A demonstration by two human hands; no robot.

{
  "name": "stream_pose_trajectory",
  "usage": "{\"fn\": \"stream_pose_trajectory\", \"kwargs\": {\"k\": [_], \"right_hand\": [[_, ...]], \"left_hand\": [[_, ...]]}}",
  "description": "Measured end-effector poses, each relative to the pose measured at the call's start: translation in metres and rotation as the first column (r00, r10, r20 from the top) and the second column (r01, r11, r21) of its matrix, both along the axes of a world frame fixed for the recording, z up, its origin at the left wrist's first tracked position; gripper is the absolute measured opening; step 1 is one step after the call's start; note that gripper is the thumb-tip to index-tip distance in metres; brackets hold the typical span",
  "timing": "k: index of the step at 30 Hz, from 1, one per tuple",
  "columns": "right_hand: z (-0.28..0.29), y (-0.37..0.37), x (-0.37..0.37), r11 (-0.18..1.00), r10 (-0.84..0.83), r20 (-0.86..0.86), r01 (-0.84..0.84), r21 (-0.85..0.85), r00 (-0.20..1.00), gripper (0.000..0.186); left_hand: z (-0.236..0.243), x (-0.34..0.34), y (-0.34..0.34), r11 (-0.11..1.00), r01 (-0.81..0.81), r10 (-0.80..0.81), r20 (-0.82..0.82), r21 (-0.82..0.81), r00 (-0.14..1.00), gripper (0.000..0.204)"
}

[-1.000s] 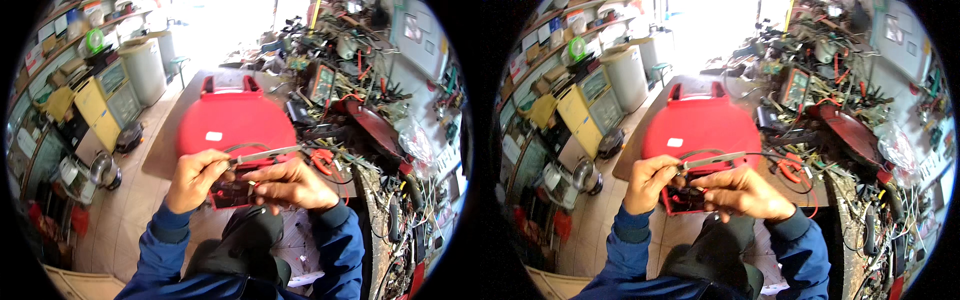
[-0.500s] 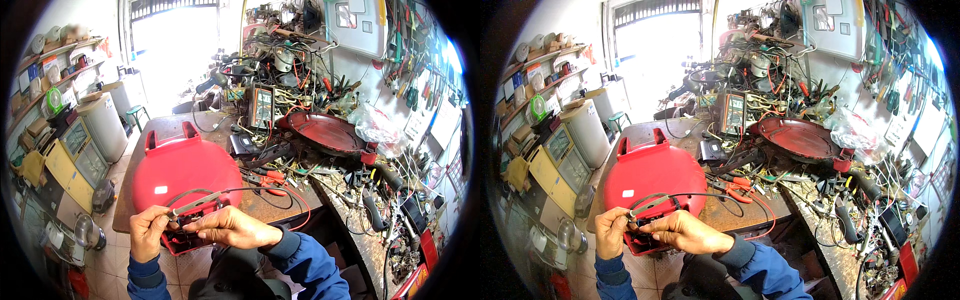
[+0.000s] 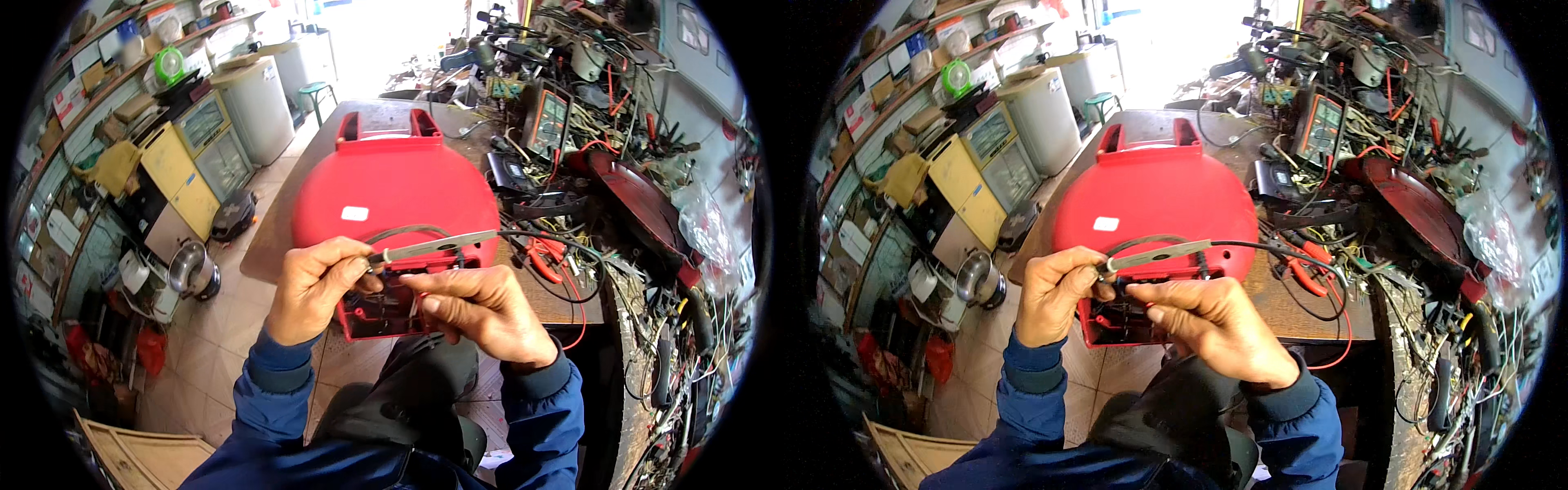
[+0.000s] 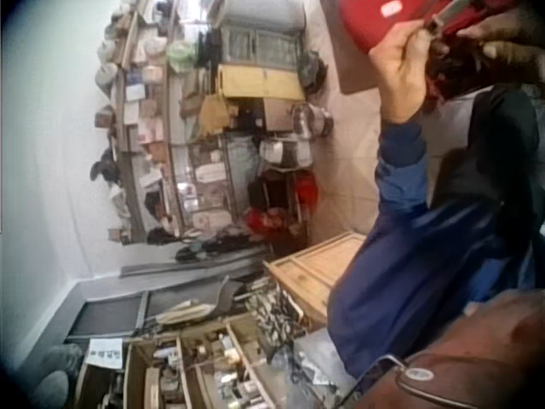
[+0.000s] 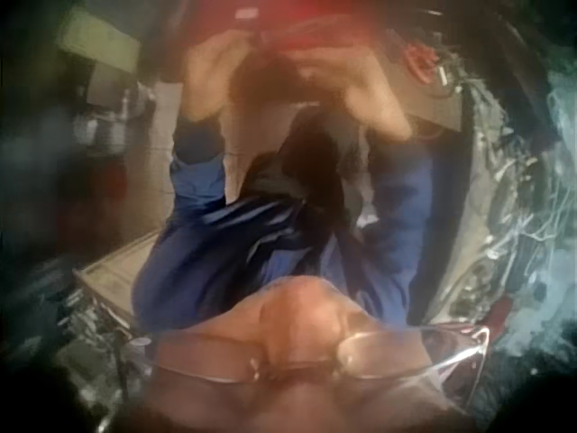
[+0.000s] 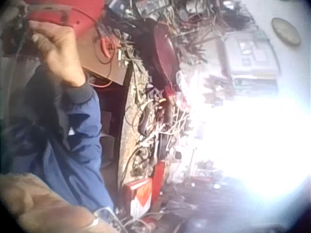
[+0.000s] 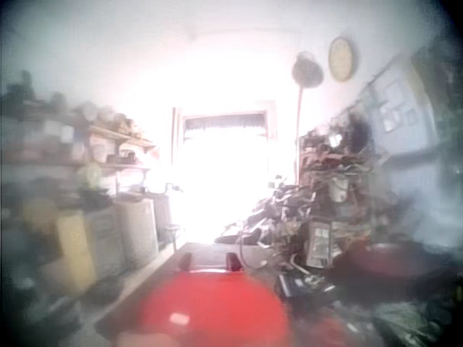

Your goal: The person works on the internal wiring of a red electronic device, using a soldering iron to heat and manipulate connections. They carefully handle various colored wires and components within the open casing, occasionally adjusting the position of the device on the workbench.

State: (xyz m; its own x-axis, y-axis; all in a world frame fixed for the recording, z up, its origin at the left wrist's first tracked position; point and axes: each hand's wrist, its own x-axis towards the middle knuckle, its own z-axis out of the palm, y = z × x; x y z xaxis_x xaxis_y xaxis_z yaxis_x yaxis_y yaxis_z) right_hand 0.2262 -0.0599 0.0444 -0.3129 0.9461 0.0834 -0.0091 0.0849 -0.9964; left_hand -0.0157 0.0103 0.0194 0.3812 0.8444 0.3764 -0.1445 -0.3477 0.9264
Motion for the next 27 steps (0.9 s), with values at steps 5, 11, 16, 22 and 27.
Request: {"fn": "stream_pose_trajectory", "kwargs": {"k": [5, 11, 16, 22, 27], "right_hand": [[-0.002, 0.003, -0.0066, 0.998, -0.042, -0.065, 0.039, -0.042, 0.997, 0.03], [0.0012, 0.0013, -0.0079, 0.995, -0.095, -0.051, 0.094, -0.028, 0.994, 0.03], [0.0036, 0.0004, -0.0076, 0.992, -0.115, -0.067, 0.111, -0.056, 0.991, 0.031], [0.0016, 0.0013, -0.0081, 0.994, -0.111, -0.061, 0.11, -0.021, 0.992, 0.031], [0.0017, 0.001, -0.0088, 0.992, -0.121, -0.07, 0.119, -0.027, 0.99, 0.031]], "left_hand": [[-0.0021, -0.0064, -0.0025, 0.999, 0.028, -0.026, 0.048, -0.034, 0.998, 0.021], [-0.0018, -0.0051, -0.0003, 0.998, 0.053, -0.052, 0.046, -0.022, 0.998, 0.022], [-0.0032, -0.0071, 0.002, 0.997, 0.08, -0.08, 0.049, 0.0, 0.996, 0.021], [-0.0043, -0.0075, 0.0023, 0.997, 0.082, -0.082, 0.059, -0.003, 0.995, 0.021], [-0.0033, -0.0068, 0.0008, 0.998, 0.06, -0.059, 0.042, -0.01, 0.997, 0.022]]}}
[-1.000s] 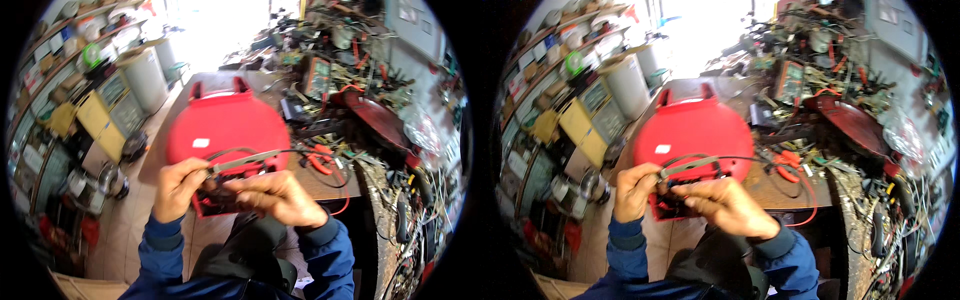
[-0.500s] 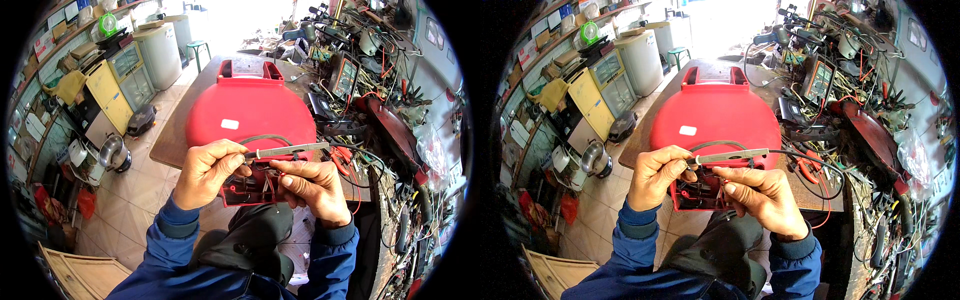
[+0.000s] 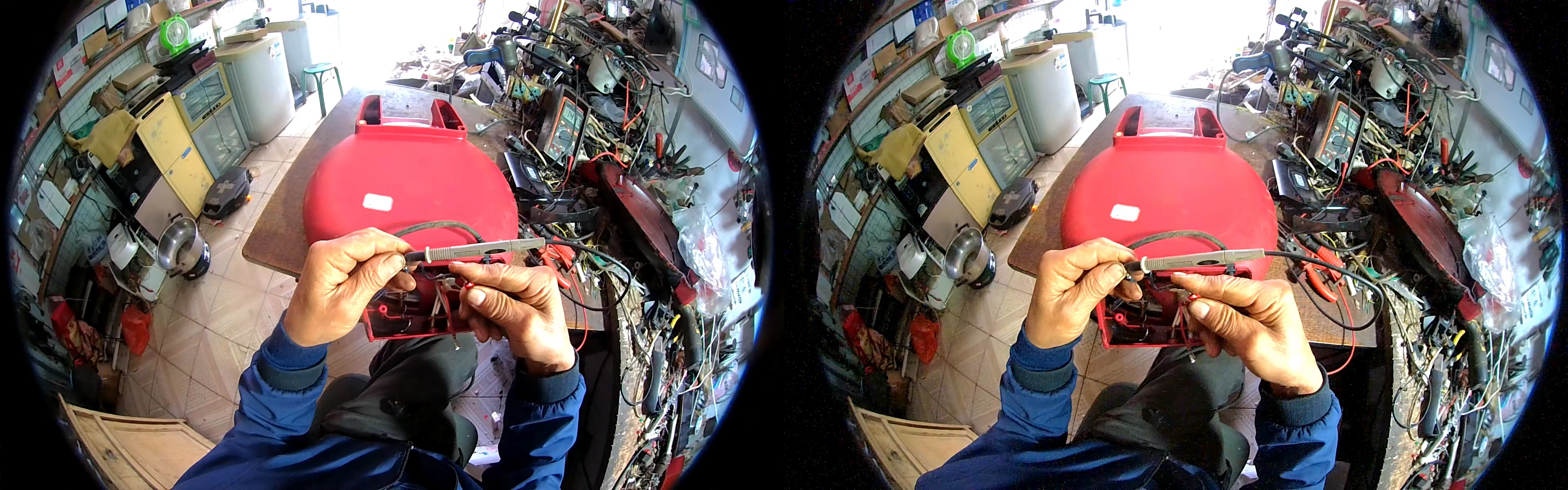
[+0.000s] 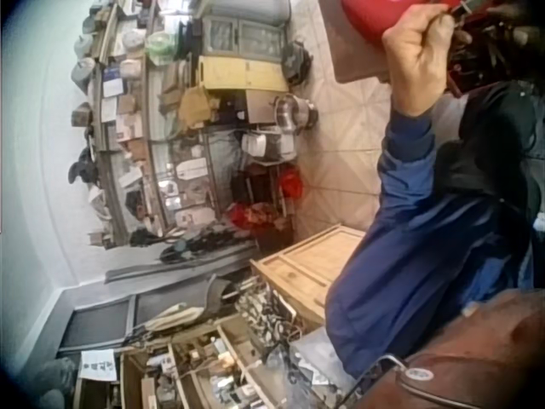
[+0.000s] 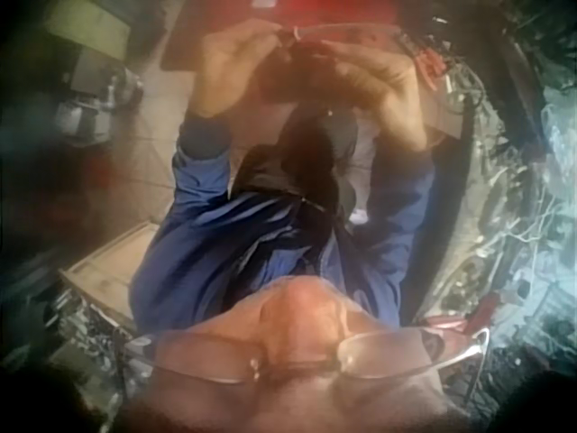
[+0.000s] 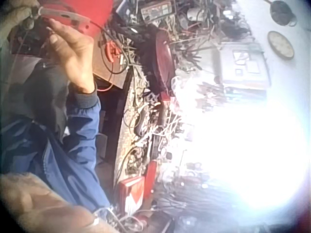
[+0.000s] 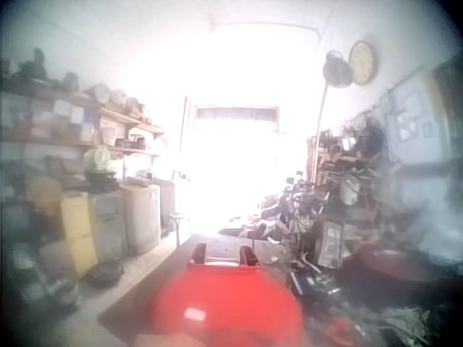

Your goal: The person works on the internal wiring of a red electronic device, using a soldering iron to heat and manipulate connections. They carefully handle various colored wires and components within the open casing, occasionally adjusting the position of the device on the workbench.

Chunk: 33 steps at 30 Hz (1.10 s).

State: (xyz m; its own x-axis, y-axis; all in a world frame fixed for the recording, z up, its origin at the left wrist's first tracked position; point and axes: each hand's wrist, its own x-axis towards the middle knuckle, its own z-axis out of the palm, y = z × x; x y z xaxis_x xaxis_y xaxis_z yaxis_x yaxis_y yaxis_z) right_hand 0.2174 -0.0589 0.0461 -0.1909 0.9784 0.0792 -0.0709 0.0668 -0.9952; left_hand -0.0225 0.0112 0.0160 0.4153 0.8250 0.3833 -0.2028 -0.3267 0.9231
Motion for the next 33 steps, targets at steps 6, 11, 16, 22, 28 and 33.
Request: {"fn": "stream_pose_trajectory", "kwargs": {"k": [6, 11, 16, 22, 28, 33], "right_hand": [[-0.007, 0.001, 0.002, 0.999, -0.032, -0.043, 0.033, 0.015, 0.999, 0.032], [-0.012, 0.002, 0.001, 0.996, -0.084, -0.085, 0.087, 0.034, 0.993, 0.032], [-0.016, 0.005, 0.002, 0.991, -0.123, -0.099, 0.127, 0.031, 0.987, 0.028], [-0.016, 0.005, 0.006, 0.992, -0.124, -0.233, 0.128, 0.002, 0.965, 0.026], [-0.02, 0.008, 0.007, 0.99, -0.136, -0.292, 0.141, -0.002, 0.947, 0.027], [-0.018, 0.007, 0.007, 0.99, -0.14, -0.28, 0.143, -0.011, 0.95, 0.028]], "left_hand": [[-0.001, 0.001, 0.0, 1.0, -0.009, 0.009, -0.001, 0.017, 1.0, 0.024], [-0.002, 0.0, 0.001, 1.0, 0.019, -0.019, 0.037, 0.006, 0.999, 0.021], [0.0, 0.0, -0.001, 1.0, 0.005, -0.005, 0.022, -0.003, 1.0, 0.021], [-0.004, 0.0, 0.001, 1.0, -0.001, 0.001, 0.02, 0.011, 1.0, 0.024], [-0.005, 0.001, 0.001, 1.0, -0.009, 0.009, 0.03, 0.012, 1.0, 0.025], [-0.005, 0.001, 0.0, 1.0, -0.025, 0.025, 0.03, 0.011, 0.999, 0.025]]}}
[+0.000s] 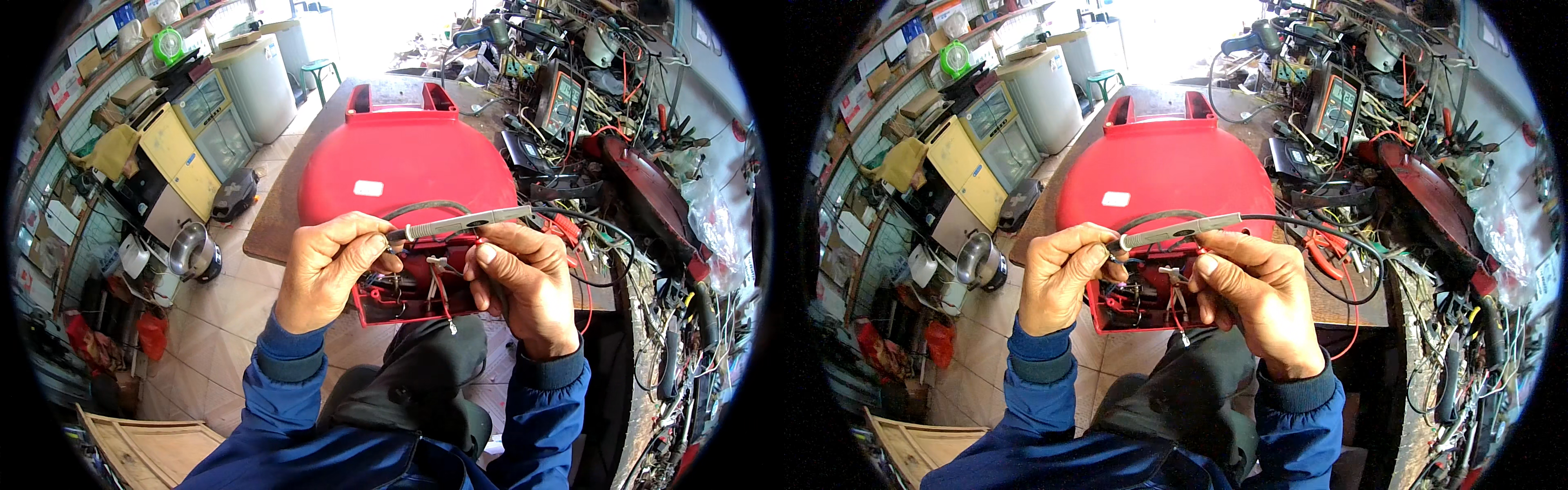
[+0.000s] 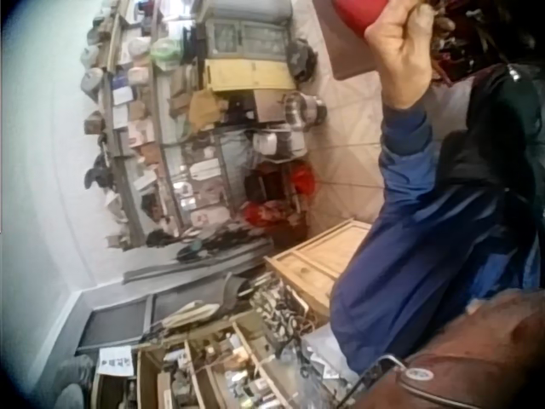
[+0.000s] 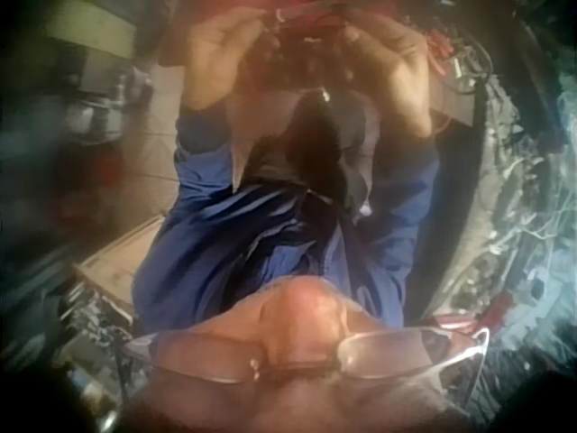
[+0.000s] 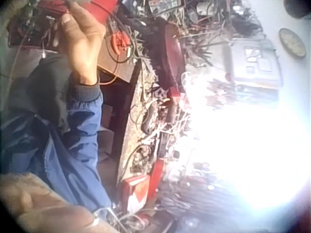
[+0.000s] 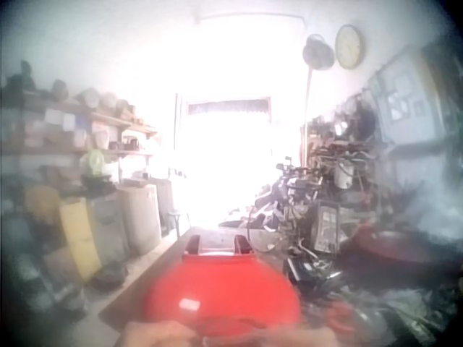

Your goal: The person works on the internal wiring of a red electronic device, using a soldering iron to heat and manipulate connections. They carefully handle various colored wires and components within the open casing, occasionally adjusting the position of the device on the workbench.

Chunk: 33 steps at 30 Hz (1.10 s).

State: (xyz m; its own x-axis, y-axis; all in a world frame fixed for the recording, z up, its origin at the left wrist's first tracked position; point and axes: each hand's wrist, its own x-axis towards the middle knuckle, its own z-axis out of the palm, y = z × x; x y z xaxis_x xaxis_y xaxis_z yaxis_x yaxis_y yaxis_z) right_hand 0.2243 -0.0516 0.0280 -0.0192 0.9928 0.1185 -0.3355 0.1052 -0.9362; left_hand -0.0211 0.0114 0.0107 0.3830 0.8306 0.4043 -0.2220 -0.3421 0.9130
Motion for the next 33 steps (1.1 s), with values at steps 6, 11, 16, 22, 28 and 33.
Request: {"fn": "stream_pose_trajectory", "kwargs": {"k": [6, 11, 16, 22, 28, 33], "right_hand": [[-0.001, -0.001, -0.001, 1.0, 0.005, -0.023, -0.005, 0.023, 1.0, 0.026], [-0.001, -0.001, -0.001, 0.999, 0.009, -0.008, -0.009, 0.036, 1.0, 0.026], [0.001, -0.002, -0.003, 1.0, 0.008, 0.022, -0.009, 0.029, 1.0, 0.026], [0.013, -0.01, -0.001, 1.0, -0.015, 0.119, 0.019, -0.026, 0.993, 0.029], [0.001, -0.003, -0.001, 0.996, 0.08, 0.072, -0.083, 0.034, 0.994, 0.03], [0.003, -0.006, 0.003, 0.992, 0.108, 0.112, -0.115, 0.052, 0.988, 0.032]], "left_hand": [[-0.001, 0.0, 0.001, 1.0, 0.0, 0.0, -0.005, -0.006, 1.0, 0.026], [0.004, 0.001, -0.003, 0.999, -0.007, 0.007, 0.0, -0.031, 1.0, 0.023], [0.003, 0.0, -0.004, 0.999, -0.023, 0.023, 0.003, -0.034, 1.0, 0.022], [0.006, 0.007, -0.004, 0.997, -0.08, 0.08, -0.085, 0.006, 0.993, 0.018], [0.003, 0.006, -0.006, 0.994, -0.109, 0.11, -0.012, 0.008, 0.994, 0.02], [-0.002, 0.005, -0.003, 0.996, -0.091, 0.091, 0.011, 0.022, 0.996, 0.021]]}}
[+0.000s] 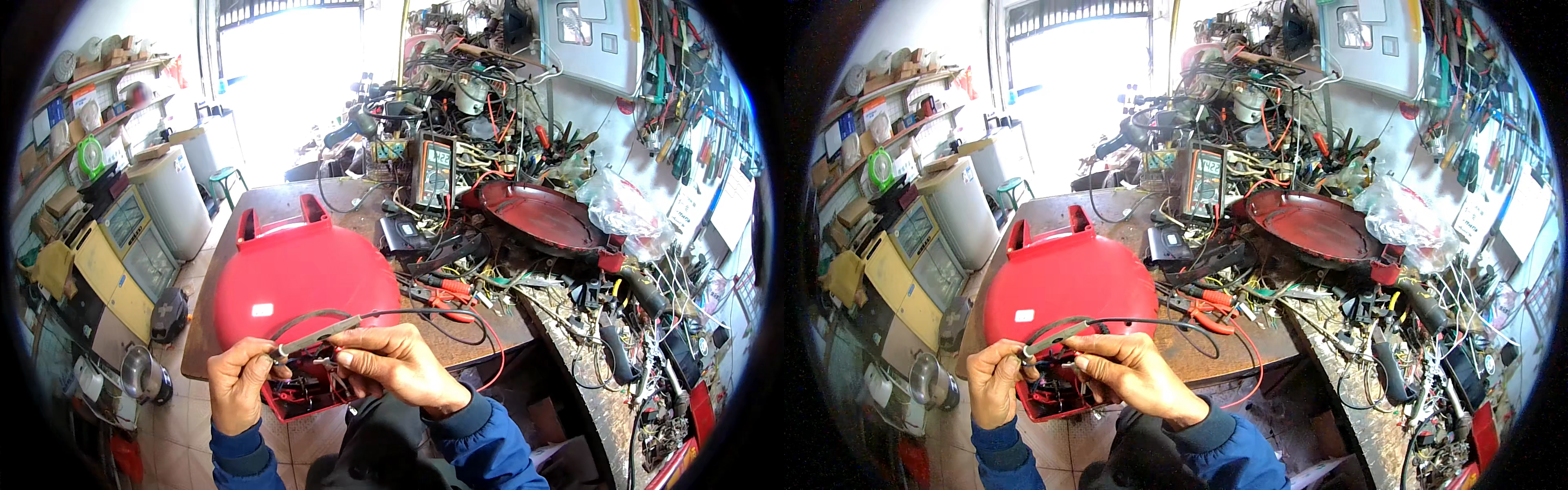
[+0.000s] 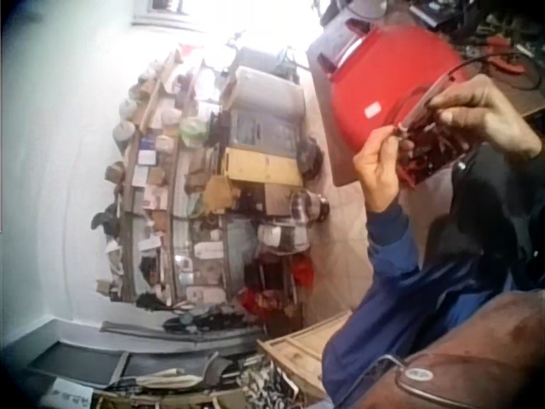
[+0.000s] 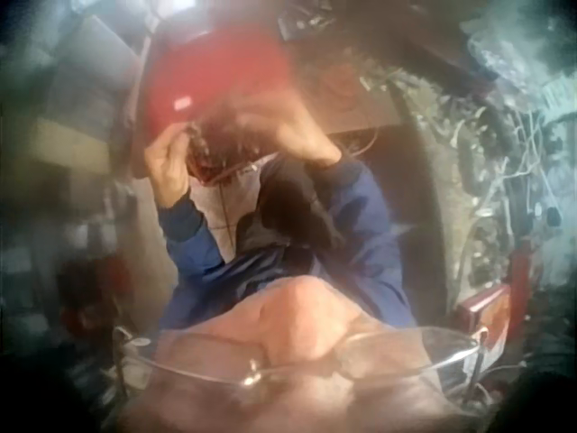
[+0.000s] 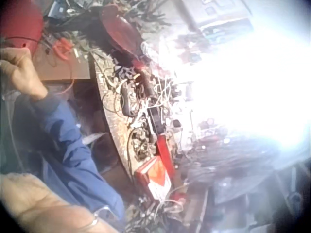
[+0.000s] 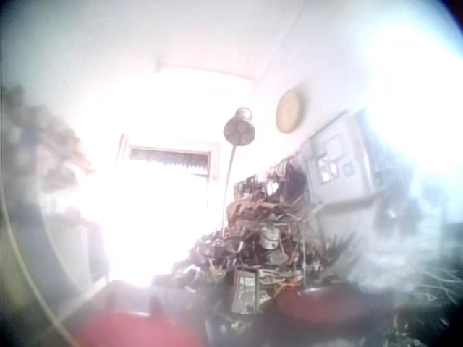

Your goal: The person works on the internal wiring of a red electronic device, using a soldering iron to heat and manipulate connections. They carefully handle various colored wires and components within the open casing, occasionally adjusting the position of the device on the workbench.

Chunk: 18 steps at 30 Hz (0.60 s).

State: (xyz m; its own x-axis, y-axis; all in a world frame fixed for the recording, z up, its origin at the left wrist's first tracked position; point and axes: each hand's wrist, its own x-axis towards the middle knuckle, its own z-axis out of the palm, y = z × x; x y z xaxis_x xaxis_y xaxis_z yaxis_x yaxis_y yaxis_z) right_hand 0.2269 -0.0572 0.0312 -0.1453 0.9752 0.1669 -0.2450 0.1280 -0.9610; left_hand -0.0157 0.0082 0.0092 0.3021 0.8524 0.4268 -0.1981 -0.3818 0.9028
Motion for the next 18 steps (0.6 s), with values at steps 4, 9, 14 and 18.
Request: {"fn": "stream_pose_trajectory", "kwargs": {"k": [4, 9, 14, 18], "right_hand": [[-0.0035, 0.0034, -0.0009, 0.999, 0.032, -0.039, -0.03, 0.044, 0.999, 0.032], [-0.0012, 0.0021, 0.0006, 0.999, 0.046, -0.03, -0.046, 0.008, 0.999, 0.033], [-0.001, 0.0025, 0.0023, 0.998, 0.048, -0.005, -0.047, 0.036, 0.999, 0.034], [-0.0052, 0.0035, 0.0021, 0.997, 0.065, -0.058, -0.062, 0.053, 0.996, 0.033]], "left_hand": [[0.0011, 0.0021, -0.0009, 1.0, -0.014, 0.014, 0.026, 0.0, 1.0, 0.02], [0.0025, 0.003, -0.0025, 0.999, -0.03, 0.03, 0.023, -0.014, 0.999, 0.018], [0.0013, 0.0039, -0.0021, 0.999, -0.03, 0.031, 0.039, -0.018, 0.999, 0.02], [0.0043, 0.0056, -0.0033, 1.0, -0.031, 0.031, 0.042, -0.003, 0.999, 0.02]]}}
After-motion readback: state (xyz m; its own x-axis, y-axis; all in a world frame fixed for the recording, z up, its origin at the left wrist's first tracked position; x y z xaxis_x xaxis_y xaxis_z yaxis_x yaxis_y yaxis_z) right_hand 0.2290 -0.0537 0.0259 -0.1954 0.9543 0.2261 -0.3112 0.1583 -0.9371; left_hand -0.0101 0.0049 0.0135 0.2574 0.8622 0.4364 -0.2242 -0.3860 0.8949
